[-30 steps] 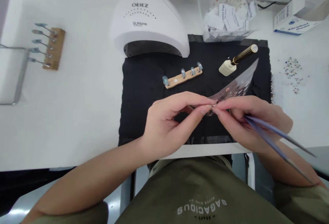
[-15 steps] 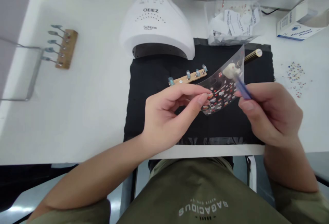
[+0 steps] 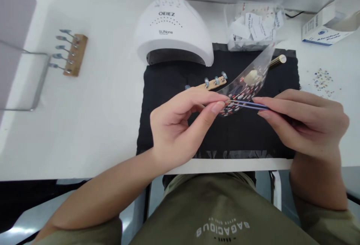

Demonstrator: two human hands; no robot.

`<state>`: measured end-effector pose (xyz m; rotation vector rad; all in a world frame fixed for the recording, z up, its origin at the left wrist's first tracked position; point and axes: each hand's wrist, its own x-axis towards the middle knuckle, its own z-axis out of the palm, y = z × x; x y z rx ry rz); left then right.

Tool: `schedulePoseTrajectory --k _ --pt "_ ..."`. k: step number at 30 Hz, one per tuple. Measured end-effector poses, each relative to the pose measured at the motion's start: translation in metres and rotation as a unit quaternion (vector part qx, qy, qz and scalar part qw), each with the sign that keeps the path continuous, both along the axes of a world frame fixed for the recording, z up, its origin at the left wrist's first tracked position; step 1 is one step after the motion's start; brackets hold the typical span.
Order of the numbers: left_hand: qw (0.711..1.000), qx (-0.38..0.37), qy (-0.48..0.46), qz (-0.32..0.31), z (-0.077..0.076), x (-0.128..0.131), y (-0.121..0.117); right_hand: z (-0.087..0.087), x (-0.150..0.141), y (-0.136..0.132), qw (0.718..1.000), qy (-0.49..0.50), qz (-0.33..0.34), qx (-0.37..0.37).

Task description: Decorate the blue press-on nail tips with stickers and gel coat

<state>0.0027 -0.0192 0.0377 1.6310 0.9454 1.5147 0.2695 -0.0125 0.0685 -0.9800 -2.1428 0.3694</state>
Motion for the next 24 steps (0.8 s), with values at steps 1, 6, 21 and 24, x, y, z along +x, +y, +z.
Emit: schedulePoseTrajectory --k 1,6,21,24 --pt "1.000 0.004 0.002 -0.002 0.0005 -0.0003 0.0002 -0.0003 -0.0002 0.0000 1.000 0.003 -0.001 0.004" --pt "1.000 0.013 0.014 -0.010 0.0031 -0.0023 0.0003 -0.0005 -0.0013 -0.0001 1.000 0.008 -0.004 0.025" --pt "0.997 0.066 0.025 -0.006 -0.0010 -0.0014 0.0063 -0.0016 0.0008 -0.0031 1.000 0.004 -0.006 0.027" --pt "0.997 0.058 0.041 0.011 -0.0022 -0.0020 0.0060 -0.0011 0.0006 -0.0051 0.999 -0.010 -0.023 0.021"
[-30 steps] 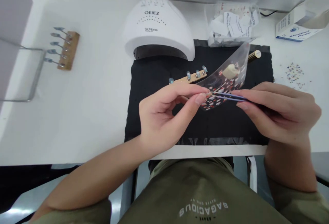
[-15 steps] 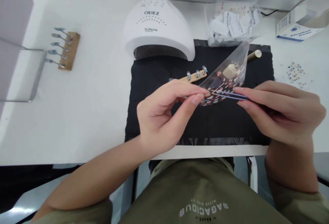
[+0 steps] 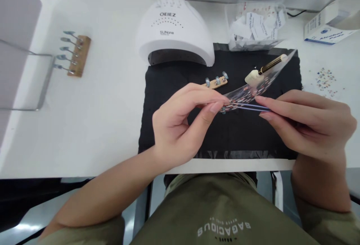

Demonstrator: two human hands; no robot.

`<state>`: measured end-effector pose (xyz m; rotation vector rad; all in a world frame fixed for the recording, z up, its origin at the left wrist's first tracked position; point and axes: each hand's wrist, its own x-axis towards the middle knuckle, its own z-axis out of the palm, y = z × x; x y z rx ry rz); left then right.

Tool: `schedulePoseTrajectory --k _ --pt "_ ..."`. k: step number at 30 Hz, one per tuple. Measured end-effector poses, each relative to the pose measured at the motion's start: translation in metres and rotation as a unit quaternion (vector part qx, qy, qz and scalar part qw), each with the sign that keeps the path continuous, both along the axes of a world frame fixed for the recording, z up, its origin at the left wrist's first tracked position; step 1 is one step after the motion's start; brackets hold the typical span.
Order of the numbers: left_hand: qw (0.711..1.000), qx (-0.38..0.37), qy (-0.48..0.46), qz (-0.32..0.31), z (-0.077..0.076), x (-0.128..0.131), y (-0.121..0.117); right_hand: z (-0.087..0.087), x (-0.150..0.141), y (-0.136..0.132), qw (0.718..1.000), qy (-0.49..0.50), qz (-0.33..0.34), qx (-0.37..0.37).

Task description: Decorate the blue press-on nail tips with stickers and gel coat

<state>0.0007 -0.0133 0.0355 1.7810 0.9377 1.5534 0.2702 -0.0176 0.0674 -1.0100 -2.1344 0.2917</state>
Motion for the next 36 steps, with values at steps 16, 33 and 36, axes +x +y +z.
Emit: schedulePoseTrajectory --k 16,33,36 --pt "1.000 -0.002 0.015 0.006 0.0045 -0.0002 -0.0008 0.0003 0.0019 0.0029 1.000 -0.019 0.020 0.014" --pt "1.000 0.005 0.017 -0.019 0.0066 -0.0031 -0.0004 -0.0009 0.0019 0.0020 0.997 -0.057 -0.017 0.043" --pt "1.000 -0.002 0.023 -0.011 0.0070 -0.0032 -0.0008 -0.0004 0.0015 0.0031 0.998 -0.043 0.002 0.046"
